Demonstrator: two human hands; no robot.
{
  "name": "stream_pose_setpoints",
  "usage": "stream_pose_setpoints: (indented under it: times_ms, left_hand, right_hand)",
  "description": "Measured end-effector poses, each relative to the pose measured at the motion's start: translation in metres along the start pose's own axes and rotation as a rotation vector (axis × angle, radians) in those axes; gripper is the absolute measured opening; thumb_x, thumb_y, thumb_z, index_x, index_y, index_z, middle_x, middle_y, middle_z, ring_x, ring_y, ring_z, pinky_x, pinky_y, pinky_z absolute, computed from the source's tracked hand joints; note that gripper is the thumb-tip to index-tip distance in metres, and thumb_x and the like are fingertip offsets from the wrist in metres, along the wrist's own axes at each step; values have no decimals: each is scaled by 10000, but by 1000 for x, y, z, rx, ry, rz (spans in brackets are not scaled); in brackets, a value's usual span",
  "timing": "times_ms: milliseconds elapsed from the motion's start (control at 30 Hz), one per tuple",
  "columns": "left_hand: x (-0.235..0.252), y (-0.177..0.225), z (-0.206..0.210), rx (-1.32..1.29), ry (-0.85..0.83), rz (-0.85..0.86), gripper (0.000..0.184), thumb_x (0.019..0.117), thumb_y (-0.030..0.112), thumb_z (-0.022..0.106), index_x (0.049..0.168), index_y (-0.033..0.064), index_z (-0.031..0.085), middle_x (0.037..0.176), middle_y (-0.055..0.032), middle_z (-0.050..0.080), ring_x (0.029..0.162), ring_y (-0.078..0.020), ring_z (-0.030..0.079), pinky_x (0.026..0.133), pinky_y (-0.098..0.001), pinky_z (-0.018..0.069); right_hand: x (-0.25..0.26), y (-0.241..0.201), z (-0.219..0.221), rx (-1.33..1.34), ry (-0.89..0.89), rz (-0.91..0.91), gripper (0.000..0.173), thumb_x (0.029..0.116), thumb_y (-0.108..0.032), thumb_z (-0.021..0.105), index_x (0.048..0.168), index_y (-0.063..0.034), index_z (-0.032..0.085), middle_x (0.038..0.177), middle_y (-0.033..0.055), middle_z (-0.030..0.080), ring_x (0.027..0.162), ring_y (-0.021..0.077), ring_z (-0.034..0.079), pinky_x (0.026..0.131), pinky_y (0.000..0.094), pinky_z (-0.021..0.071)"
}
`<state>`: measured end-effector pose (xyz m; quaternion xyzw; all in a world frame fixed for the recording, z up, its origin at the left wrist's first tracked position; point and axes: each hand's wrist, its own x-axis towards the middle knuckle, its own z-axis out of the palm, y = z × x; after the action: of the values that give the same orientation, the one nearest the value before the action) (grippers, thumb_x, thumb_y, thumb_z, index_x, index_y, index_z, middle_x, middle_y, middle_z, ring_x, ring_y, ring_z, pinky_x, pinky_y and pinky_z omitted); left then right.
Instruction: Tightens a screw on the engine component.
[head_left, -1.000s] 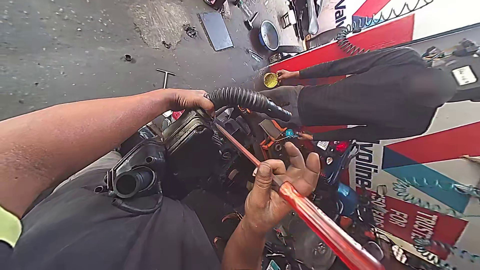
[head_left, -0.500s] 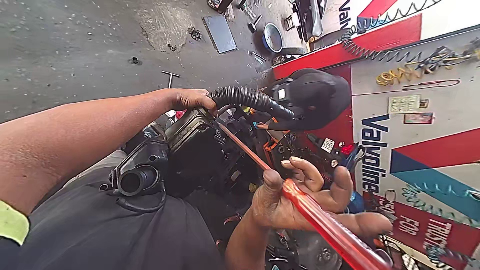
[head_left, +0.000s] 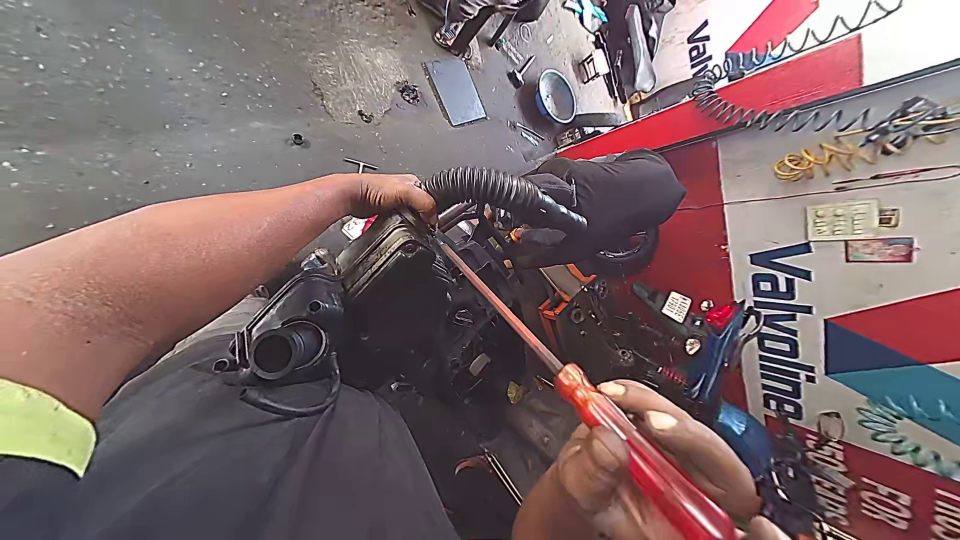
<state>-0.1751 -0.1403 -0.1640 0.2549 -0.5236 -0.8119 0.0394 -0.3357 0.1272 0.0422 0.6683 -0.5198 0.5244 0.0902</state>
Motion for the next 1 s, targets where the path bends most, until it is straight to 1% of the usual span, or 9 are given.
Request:
stream_pose_setpoints:
  times_ms: [100, 267, 400, 467, 600, 700, 800, 900, 1000]
  left_hand:
    - [1, 1, 3, 7, 15, 5, 131, 773, 213, 645, 741, 88, 666, 714, -76, 696, 649, -145, 680, 579, -335, 545]
    - [2, -3, 4, 45, 31, 22, 157, 795, 220, 638, 713, 87, 652, 693, -82, 674, 632, -161, 660, 563, -353, 523]
    - [4, -2, 1, -14, -14, 34, 127, 774, 184, 635, 687, 92, 642, 660, -73, 665, 590, -146, 646, 532, -326, 512]
    - [2, -1, 1, -36, -23, 47, 137, 788, 162, 635, 671, 91, 632, 643, -63, 655, 577, -135, 634, 523, -313, 500]
    - [7, -5, -2, -14, -36, 66, 100, 762, 174, 664, 722, 82, 659, 666, -75, 669, 593, -151, 644, 543, -340, 515]
    - [10, -8, -5, 0, -67, 83, 90, 756, 167, 683, 714, 91, 659, 646, -65, 657, 574, -140, 630, 528, -332, 499]
    - [12, -7, -5, 3, -75, 66, 110, 776, 179, 681, 725, 82, 672, 656, -67, 664, 583, -148, 636, 539, -349, 510]
    - [14, -3, -4, 20, -77, 41, 138, 819, 169, 680, 717, 76, 667, 648, -66, 660, 579, -148, 630, 542, -343, 506]
    - [18, -4, -3, 37, -87, 46, 151, 817, 189, 693, 716, 80, 669, 645, -68, 656, 573, -151, 622, 535, -356, 494]
  right_hand:
    - [6, -4, -30, -127, -197, -17, 433, 897, -264, 807, 1266, -274, 581, 1141, -96, 674, 1006, 110, 702, 847, 278, 625]
    - [39, -41, -74, -626, -722, -44, 215, 988, -308, 665, 1148, -183, 594, 1096, 10, 607, 1065, 102, 625, 934, 224, 528]
    - [64, -68, -68, -863, -1005, -257, 231, 981, -285, 653, 1124, -108, 689, 866, 80, 638, 766, 212, 600, 736, 316, 502]
    - [74, -80, -57, -836, -1055, -31, 349, 1018, -391, 605, 1105, -67, 701, 738, 64, 657, 630, 165, 613, 595, 276, 498]
    - [104, -98, -41, -750, -1129, 517, 490, 1017, -439, 611, 1202, 11, 667, 904, 138, 753, 769, 125, 715, 674, 262, 582]
    - [113, -107, -35, -912, -1254, 223, 311, 1004, -282, 644, 1237, -77, 618, 935, 130, 649, 876, 228, 642, 768, 323, 538]
    - [113, -117, -23, -1047, -1321, -162, 249, 990, -257, 631, 1167, -88, 678, 790, 91, 618, 746, 268, 596, 715, 379, 481]
    - [108, -125, -12, -903, -1244, 446, 406, 1055, -370, 533, 1100, -7, 710, 732, 78, 706, 615, 143, 654, 556, 294, 530]
    - [114, -124, -17, -670, -1106, 987, 449, 1054, -381, 559, 1276, 6, 604, 941, 88, 735, 763, 91, 695, 661, 286, 598]
